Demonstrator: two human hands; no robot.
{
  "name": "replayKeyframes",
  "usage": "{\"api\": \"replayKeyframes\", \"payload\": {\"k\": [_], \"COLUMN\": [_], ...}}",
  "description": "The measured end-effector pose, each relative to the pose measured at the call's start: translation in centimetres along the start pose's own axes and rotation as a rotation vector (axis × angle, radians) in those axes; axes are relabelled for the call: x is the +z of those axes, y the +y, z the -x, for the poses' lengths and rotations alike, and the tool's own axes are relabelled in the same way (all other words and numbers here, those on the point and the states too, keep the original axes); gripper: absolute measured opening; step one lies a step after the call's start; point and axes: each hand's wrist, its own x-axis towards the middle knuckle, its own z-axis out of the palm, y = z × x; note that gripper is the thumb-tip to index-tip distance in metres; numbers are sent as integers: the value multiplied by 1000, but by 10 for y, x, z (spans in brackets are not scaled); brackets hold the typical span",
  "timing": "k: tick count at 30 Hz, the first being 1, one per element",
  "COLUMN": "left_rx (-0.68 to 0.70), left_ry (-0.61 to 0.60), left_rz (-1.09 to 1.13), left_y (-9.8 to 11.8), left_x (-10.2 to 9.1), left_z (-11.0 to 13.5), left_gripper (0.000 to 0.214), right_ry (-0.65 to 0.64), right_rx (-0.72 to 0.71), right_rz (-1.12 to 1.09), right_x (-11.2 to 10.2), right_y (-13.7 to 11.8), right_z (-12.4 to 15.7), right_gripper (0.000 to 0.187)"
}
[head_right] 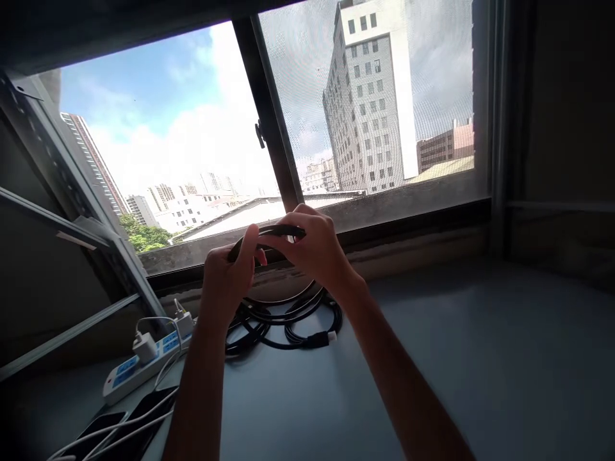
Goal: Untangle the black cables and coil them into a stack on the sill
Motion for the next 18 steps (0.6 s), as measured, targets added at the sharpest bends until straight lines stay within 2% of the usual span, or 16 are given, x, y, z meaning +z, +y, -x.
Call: {"api": "replayKeyframes", "payload": {"k": [8,14,18], "left_rx": [52,52,28], "left_ry": [25,1,-16], "left_rz": [-62,37,73], "left_y": [-11,-12,-13], "left_x": [3,0,2], "left_z": [-6,-6,-5], "left_gripper": [57,59,58], "right_ry": [-160,-188,-273], "right_rx": [97,185,233], "right_rz": [50,-21,-41], "right_x": [-3,-3,-7], "right_y": [0,-5,-5], "right_z": [2,2,2], "right_gripper": [28,42,56]}}
